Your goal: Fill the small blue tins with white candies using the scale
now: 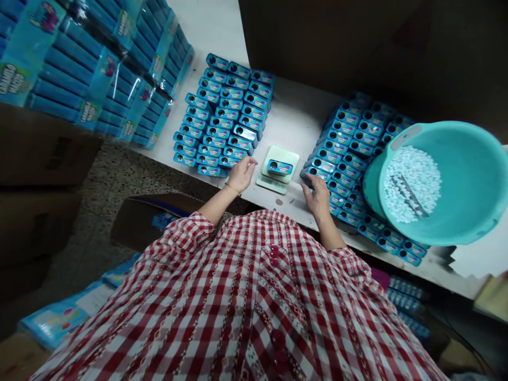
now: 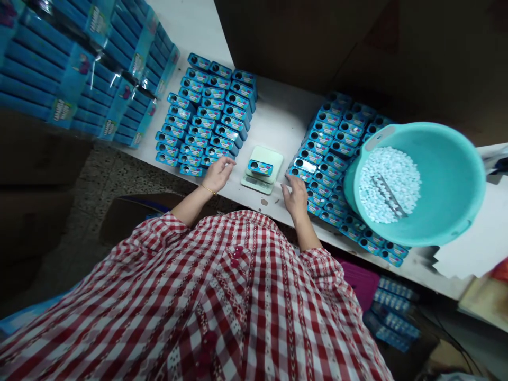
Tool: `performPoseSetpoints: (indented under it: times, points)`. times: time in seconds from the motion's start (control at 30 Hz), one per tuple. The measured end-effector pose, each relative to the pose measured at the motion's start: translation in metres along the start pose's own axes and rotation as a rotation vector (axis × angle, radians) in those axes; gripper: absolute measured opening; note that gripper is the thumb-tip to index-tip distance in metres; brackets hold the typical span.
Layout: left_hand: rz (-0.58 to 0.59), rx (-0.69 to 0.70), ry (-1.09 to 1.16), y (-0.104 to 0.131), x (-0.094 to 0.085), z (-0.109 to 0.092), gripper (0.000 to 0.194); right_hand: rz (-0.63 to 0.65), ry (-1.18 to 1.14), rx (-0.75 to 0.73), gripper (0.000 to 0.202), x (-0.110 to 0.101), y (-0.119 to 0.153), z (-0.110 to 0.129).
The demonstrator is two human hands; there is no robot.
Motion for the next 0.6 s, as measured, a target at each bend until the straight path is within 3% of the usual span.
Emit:
performPoseSetpoints:
  times: [0.13, 0.27, 0.43, 0.6]
  points:
    - [0.156, 0.183, -0.277, -0.005, 0.028, -0.022, 0.017, 0.011, -0.020, 0.017, 0.035, -0.001, 0.009, 0.003]
    - [0.290, 0.278, -0.478, -0.011, 0.048, -0.020, 0.026, 0.022, -0.056, 0.030, 0.036, -0.003, 0.012, 0.004]
    - [0.317, 0.322, -0.605, -0.017, 0.049, -0.009, 0.037, 0.036, -0.077, 0.042, 0.036, -0.003, 0.011, 0.003]
    - [0.306, 0.391, -0.522, -0.021, 0.046, -0.006, 0.042, 0.047, -0.070, 0.037, 0.035, -0.001, 0.007, 0.002]
Point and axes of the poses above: each hand's wrist, its own y-axis away from the middle knuckle, its own x-axis out of the palm, z = x × y, the point moved 3 cm from there along -y, towards the middle knuckle, and after that the axes turned 13 degrees about y, right-handed, at the moved point
